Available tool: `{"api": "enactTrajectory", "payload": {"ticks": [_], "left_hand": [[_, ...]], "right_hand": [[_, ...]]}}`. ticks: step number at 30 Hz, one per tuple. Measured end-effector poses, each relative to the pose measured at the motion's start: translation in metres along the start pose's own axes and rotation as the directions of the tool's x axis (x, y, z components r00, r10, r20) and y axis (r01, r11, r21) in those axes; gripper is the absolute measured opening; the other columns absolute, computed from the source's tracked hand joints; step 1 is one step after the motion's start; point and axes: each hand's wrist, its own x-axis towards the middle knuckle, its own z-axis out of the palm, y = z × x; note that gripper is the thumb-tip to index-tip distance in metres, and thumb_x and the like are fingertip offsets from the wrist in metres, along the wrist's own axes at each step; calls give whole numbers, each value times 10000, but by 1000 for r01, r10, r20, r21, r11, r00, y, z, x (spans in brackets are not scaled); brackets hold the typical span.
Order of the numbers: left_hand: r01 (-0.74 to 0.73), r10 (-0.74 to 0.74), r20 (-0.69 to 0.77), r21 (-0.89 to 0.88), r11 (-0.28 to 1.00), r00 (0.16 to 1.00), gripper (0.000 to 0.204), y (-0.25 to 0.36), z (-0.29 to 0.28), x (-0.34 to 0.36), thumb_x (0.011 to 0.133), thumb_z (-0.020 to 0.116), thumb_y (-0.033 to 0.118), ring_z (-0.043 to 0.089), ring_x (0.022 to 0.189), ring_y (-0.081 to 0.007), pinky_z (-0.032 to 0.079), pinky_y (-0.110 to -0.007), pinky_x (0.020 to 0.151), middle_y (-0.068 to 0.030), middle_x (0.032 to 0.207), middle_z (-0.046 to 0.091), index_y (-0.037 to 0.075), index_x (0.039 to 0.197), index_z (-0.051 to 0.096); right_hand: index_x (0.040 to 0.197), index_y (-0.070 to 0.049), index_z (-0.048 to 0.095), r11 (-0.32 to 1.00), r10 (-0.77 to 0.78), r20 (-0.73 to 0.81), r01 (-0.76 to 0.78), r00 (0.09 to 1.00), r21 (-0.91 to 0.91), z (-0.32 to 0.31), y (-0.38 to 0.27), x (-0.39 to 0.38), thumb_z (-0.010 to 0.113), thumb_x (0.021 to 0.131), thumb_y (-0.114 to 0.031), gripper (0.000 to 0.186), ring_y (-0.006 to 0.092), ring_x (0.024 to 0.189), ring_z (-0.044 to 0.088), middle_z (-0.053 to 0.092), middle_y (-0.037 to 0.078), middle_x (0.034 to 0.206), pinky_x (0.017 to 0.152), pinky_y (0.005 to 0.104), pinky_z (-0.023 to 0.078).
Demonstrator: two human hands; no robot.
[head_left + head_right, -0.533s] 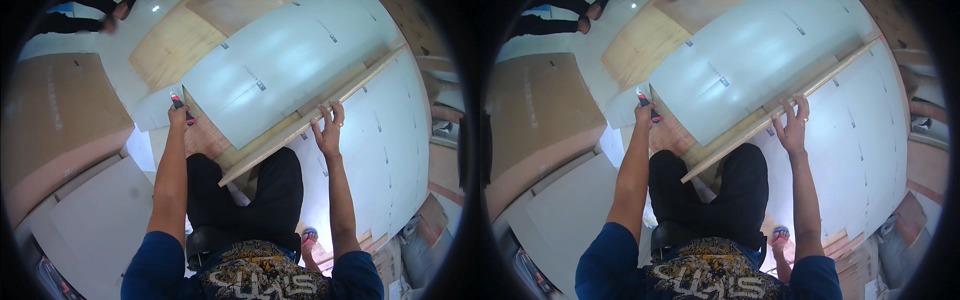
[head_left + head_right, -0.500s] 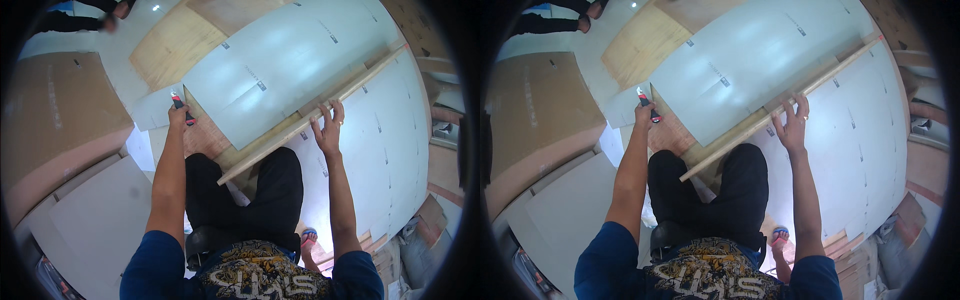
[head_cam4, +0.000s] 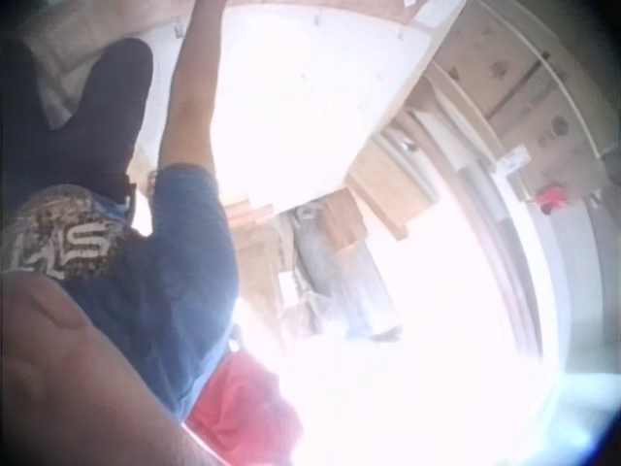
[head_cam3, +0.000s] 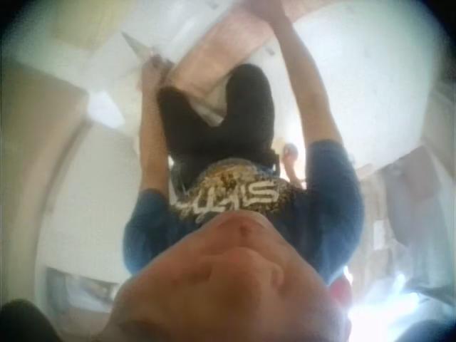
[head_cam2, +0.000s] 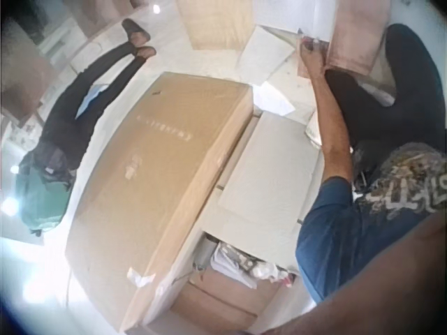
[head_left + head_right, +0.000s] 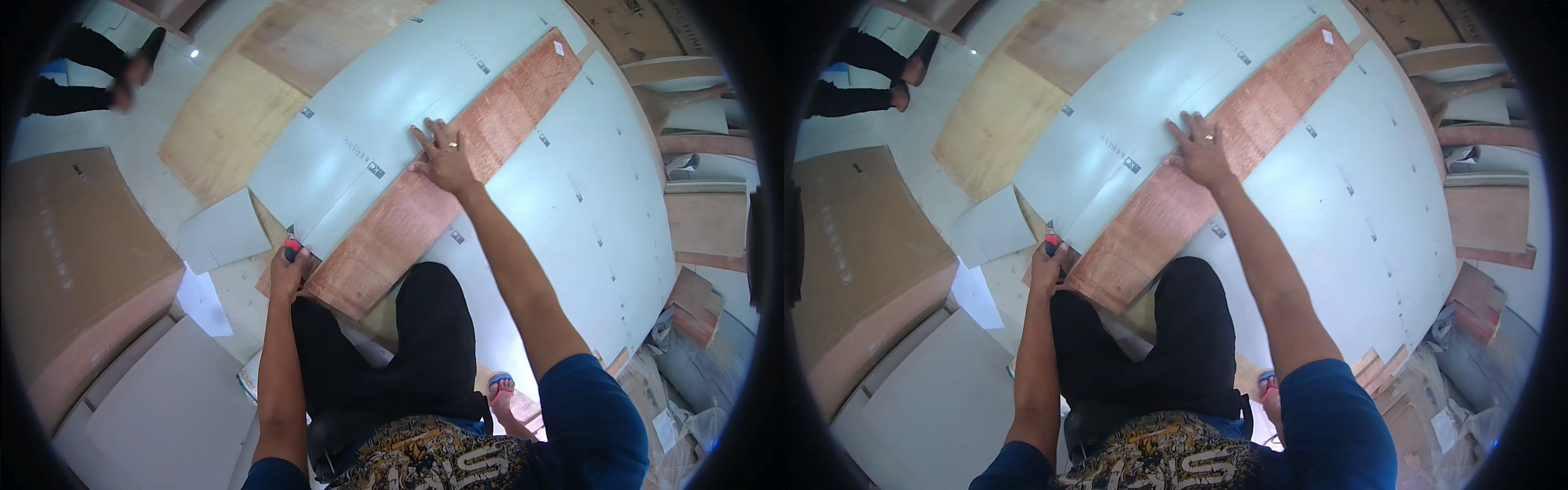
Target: The person kneels on the floor and uses a utility knife to cut a large sheet of plywood along a straight line. They repeatedly score the material and remove cut sections, working methodically across the sheet.
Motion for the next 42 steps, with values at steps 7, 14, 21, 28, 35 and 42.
{"api": "enactTrajectory", "payload": {"ticks": [7, 14, 21, 28, 35, 42], "left_hand": [[274, -264, 78, -205, 939, 961, 158, 9, 4, 7, 979, 771, 165, 560, 643, -118, 453, -299, 589, 7, 761, 606, 57, 1041, 675], [464, -388, 304, -238, 853, 870, 228, 41, -32, 31, 1046, 700, 232, 654, 760, -151, 530, -318, 664, -49, 909, 675, 34, 1122, 613], [-314, 239, 211, 478, 820, 948, 446, 91, 43, 39, 1028, 692, 222, 718, 974, -330, 558, -439, 897, -218, 1107, 707, 3, 1393, 559], [-406, 268, 342, 444, 799, 901, 518, 129, 102, 97, 1032, 635, 144, 636, 1247, -477, 512, -467, 1040, -330, 1343, 637, -13, 1501, 480], [-573, 479, 318, 384, 724, 818, 606, 134, 134, 117, 1024, 611, 88, 677, 1166, -435, 530, -472, 1007, -262, 1302, 667, 28, 1597, 422], [-640, 413, 491, 539, 548, 767, 626, 169, 158, 128, 1029, 603, 77, 699, 1032, -418, 574, -498, 897, -227, 1187, 667, 63, 1621, 400]], "right_hand": [[1670, -308, 381, 994, 41, 99, -31, 994, -107, 36, 9, 8, 541, 1003, -691, 786, 331, 1664, 93, 158, 100, 1800, 1290, 711, 53], [1608, -218, 485, 997, 75, -110, -74, 991, 12, 55, 9, 11, 568, 1042, -592, 684, 261, 1645, 195, 330, 52, 1736, 1312, 625, 109], [1544, -292, 573, 978, -4, -229, -44, 973, -204, 50, 26, 30, 493, 1081, -414, 486, 245, 1604, 296, 395, 19, 1700, 1303, 630, 173], [1534, -331, 586, 972, -207, -134, 188, 969, -141, 62, -4, 11, 476, 1067, -462, 497, 267, 1553, 359, 437, 20, 1663, 1306, 662, 131], [1512, -267, 604, 983, -180, -114, 174, 977, -60, 58, -4, 9, 517, 1040, -427, 506, 257, 1549, 369, 484, 37, 1618, 1305, 644, 154], [1533, -207, 576, 971, 212, -318, -237, 924, -42, 64, -5, 15, 522, 1042, -361, 518, 247, 1585, 329, 424, 10, 1688, 1312, 631, 149]]}}
